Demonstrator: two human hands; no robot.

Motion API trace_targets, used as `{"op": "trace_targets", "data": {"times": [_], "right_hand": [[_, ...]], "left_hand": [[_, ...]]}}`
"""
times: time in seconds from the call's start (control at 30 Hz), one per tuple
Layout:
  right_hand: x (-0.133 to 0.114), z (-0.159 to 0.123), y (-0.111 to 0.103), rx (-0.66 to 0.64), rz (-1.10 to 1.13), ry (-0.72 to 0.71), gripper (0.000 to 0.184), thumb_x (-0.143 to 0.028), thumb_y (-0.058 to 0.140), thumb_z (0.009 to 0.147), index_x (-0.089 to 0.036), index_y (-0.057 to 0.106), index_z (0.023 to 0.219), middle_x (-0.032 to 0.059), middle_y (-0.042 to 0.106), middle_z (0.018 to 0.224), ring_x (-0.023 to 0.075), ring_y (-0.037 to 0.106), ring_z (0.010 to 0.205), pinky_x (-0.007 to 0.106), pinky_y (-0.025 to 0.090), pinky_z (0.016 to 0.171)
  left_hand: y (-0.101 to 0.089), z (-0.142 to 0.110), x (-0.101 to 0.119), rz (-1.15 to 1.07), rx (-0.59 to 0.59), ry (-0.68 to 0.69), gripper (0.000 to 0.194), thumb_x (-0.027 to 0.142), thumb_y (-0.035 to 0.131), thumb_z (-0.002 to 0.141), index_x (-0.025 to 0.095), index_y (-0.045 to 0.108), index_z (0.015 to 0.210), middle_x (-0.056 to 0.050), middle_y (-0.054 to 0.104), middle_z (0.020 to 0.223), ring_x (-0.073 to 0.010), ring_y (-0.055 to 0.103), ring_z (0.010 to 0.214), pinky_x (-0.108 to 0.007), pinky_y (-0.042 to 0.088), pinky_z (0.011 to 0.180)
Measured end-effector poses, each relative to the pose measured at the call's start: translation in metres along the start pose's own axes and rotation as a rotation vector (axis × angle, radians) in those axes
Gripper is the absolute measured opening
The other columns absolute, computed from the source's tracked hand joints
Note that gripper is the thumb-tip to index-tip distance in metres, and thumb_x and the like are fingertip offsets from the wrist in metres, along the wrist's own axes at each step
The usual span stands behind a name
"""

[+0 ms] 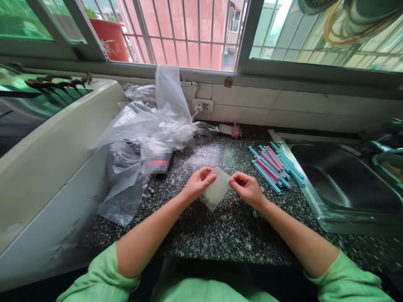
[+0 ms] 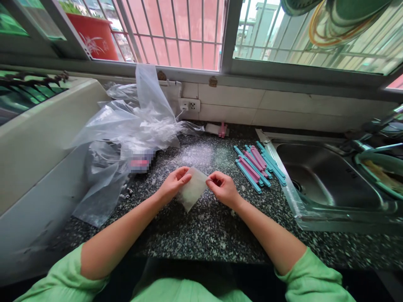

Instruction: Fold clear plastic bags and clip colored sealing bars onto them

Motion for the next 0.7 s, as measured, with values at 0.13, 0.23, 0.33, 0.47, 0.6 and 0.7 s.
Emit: {"op": "trace_targets", "data": {"times": [0.13, 0.23, 0.33, 0.47, 0.6, 0.7], "right_hand": [[0.009, 0.003, -0.008, 0.08, 0.038, 0.049, 0.025, -0.042, 0.058, 0.071, -0.018, 0.052, 0.066, -0.0027, 0.045, 0.056, 0.0101, 0.039, 0.052, 0.024, 0.032, 0.05], [0.01, 0.004, -0.011, 0.06, 0.044, 0.051, 0.025, -0.042, 0.058, 0.071, -0.018, 0.052, 0.066, -0.0025, 0.046, 0.057, 0.0101, 0.041, 0.053, 0.024, 0.033, 0.051], [0.007, 0.005, -0.006, -0.048, 0.023, 0.028, 0.025, -0.041, 0.057, 0.071, -0.018, 0.052, 0.065, -0.0023, 0.048, 0.058, 0.0098, 0.042, 0.054, 0.023, 0.034, 0.052], [0.003, 0.002, 0.004, -0.169, -0.053, 0.021, 0.023, -0.04, 0.058, 0.072, -0.017, 0.054, 0.069, -0.0016, 0.051, 0.061, 0.0093, 0.042, 0.055, 0.022, 0.035, 0.052], [0.003, -0.001, 0.01, -0.188, -0.13, -0.005, 0.02, -0.034, 0.058, 0.072, -0.017, 0.052, 0.064, -0.0027, 0.049, 0.057, 0.0088, 0.041, 0.054, 0.021, 0.033, 0.05], [0.005, -0.001, 0.012, -0.169, -0.176, -0.043, 0.023, -0.029, 0.056, 0.072, -0.017, 0.047, 0.056, -0.0034, 0.045, 0.054, 0.0082, 0.038, 0.053, 0.021, 0.03, 0.048]], "left_hand": [[0.0, 0.002, -0.014, 0.053, -0.084, -0.152, 0.043, 0.049, 0.071, 0.055, 0.012, 0.062, 0.072, 0.001, 0.056, 0.058, -0.0087, 0.045, 0.05, -0.021, 0.032, 0.05], [0.004, 0.0, -0.014, 0.049, -0.165, -0.194, 0.04, 0.047, 0.071, 0.055, 0.011, 0.063, 0.071, 0.001, 0.056, 0.057, -0.0084, 0.044, 0.05, -0.021, 0.031, 0.05], [0.005, -0.001, -0.005, 0.038, -0.175, -0.136, 0.04, 0.046, 0.07, 0.058, 0.013, 0.064, 0.079, -0.001, 0.061, 0.067, -0.0112, 0.051, 0.06, -0.022, 0.037, 0.056], [-0.004, 0.001, 0.001, 0.019, -0.001, -0.045, 0.036, 0.047, 0.069, 0.058, 0.014, 0.062, 0.069, 0.001, 0.057, 0.059, -0.0103, 0.047, 0.056, -0.022, 0.036, 0.055], [-0.007, -0.001, -0.003, -0.044, 0.116, -0.02, 0.034, 0.047, 0.069, 0.057, 0.014, 0.061, 0.066, 0.002, 0.055, 0.057, -0.0085, 0.044, 0.052, -0.021, 0.034, 0.052], [-0.005, -0.004, -0.004, -0.131, 0.132, -0.037, 0.036, 0.048, 0.069, 0.057, 0.015, 0.059, 0.066, 0.003, 0.054, 0.056, -0.0076, 0.043, 0.05, -0.02, 0.034, 0.05]]}}
Point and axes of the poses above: each hand's wrist, its own z-axis towards the middle knuckle, its own y-axis out of the palm, x = y × z, the point moved 6 cm from there along z, towards the middle knuckle
